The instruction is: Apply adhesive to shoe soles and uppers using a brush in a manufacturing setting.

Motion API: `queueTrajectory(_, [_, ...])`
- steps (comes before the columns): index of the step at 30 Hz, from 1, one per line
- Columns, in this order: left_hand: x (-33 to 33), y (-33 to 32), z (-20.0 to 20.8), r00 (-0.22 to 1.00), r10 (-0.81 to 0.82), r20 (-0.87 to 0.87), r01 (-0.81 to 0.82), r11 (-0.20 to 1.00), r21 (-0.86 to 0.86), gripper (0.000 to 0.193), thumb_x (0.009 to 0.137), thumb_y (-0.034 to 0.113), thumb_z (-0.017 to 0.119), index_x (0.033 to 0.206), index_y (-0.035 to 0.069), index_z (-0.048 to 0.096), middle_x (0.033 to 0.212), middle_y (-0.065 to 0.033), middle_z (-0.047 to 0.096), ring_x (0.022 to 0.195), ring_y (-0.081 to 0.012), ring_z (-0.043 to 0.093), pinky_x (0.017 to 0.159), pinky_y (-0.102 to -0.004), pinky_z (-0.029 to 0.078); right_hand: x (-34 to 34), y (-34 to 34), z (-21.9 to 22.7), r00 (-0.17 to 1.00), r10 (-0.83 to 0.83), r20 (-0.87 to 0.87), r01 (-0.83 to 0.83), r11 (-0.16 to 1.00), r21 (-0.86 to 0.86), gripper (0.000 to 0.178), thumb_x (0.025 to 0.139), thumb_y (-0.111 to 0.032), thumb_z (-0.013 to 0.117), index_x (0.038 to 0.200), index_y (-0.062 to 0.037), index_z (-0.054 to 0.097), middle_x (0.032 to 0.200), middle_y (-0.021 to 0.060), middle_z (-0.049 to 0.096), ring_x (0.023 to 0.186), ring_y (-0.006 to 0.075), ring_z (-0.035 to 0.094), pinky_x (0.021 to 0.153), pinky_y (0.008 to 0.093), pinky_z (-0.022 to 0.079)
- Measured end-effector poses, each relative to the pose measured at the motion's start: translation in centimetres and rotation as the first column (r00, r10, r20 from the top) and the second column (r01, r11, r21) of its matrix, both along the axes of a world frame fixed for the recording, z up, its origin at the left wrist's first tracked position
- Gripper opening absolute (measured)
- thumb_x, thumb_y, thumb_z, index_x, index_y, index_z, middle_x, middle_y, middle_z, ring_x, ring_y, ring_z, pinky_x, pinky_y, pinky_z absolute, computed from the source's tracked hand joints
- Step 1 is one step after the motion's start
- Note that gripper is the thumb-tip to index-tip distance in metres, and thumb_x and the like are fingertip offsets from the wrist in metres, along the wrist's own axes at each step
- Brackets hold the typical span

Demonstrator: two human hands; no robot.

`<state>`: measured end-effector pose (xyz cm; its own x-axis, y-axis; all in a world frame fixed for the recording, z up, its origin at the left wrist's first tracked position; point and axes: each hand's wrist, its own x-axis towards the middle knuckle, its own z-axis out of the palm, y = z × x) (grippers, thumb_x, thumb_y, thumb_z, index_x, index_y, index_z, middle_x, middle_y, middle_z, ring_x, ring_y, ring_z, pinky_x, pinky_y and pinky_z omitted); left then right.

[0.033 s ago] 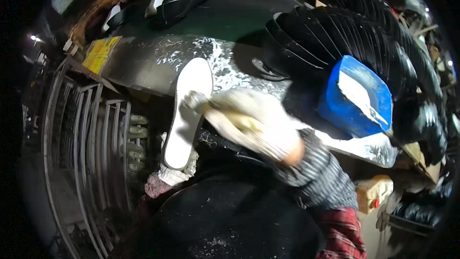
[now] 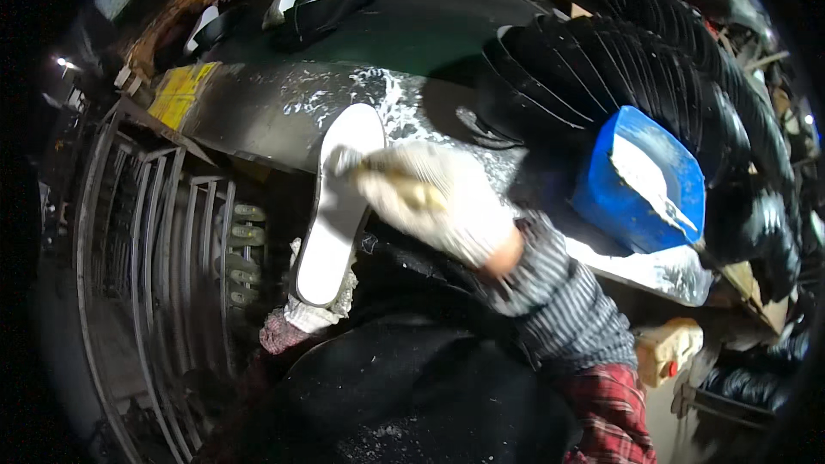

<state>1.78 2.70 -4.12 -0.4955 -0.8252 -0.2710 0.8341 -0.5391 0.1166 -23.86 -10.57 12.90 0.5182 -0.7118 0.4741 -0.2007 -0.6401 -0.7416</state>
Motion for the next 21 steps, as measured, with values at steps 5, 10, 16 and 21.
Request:
queueTrajectory(5, [0.8, 0.8, -0.9, 0.975, 0.001, -0.224, 0.036, 0.986, 0.16, 0.098, 0.079, 0.082, 0.034, 0.135, 0.002, 0.045, 0.103, -0.0357, 0.059, 0.077, -0.0503, 0.064, 0.061, -0.0626, 0.053, 1.3, -4.9, -3.2, 0.965, -0.164, 0.203, 0.067, 0.906, 0.417, 0.019, 0.092, -0.014, 0.062, 0.099, 0.0023, 0.066, 0.081, 0.0037, 0.067, 0.069, 0.0063, 0.057, 0.062, 0.0204, 0.047])
queueTrajectory(10, [1.0, 0.1, -4.6, 0.943, -0.084, -0.323, 0.038, 0.989, -0.146, 0.095, 0.081, 0.08, 0.037, 0.141, 0.006, 0.038, 0.112, -0.0372, 0.055, 0.089, -0.0526, 0.062, 0.069, -0.0647, 0.053, -0.6, -0.2, -0.9, 0.984, 0.146, 0.103, -0.162, 0.97, 0.182, 0.015, 0.092, -0.012, 0.061, 0.094, 0.0011, 0.067, 0.079, 0.0071, 0.067, 0.07, 0.0154, 0.064, 0.066, 0.0258, 0.053])
queueTrajectory(16, [0.7, -1.6, -1.5, 0.887, -0.177, -0.426, 0.125, 0.981, -0.147, 0.087, 0.087, 0.075, 0.033, 0.146, 0.01, 0.034, 0.129, -0.0365, 0.047, 0.105, -0.0554, 0.055, 0.078, -0.0663, 0.05, 2.7, -6.1, 1.4, 0.997, -0.039, 0.073, 0.018, 0.96, 0.279, 0.021, 0.091, -0.02, 0.065, 0.091, 0.0006, 0.069, 0.075, 0.0062, 0.066, 0.064, 0.0113, 0.059, 0.058, 0.0251, 0.048])
queueTrajectory(21, [-1.1, -1.4, 1.5, 0.967, 0.25, -0.045, -0.242, 0.96, 0.14, 0.073, 0.096, 0.06, 0.03, 0.145, 0.006, 0.034, 0.135, -0.0234, 0.049, 0.113, -0.0413, 0.057, 0.087, -0.0546, 0.052, 3.0, 0.9, 1.9, 0.94, 0.329, -0.087, -0.34, 0.912, -0.229, 0.01, 0.085, -0.012, 0.063, 0.09, -0.0089, 0.071, 0.071, 0.0094, 0.066, 0.06, 0.0262, 0.063, 0.056, 0.0352, 0.052])
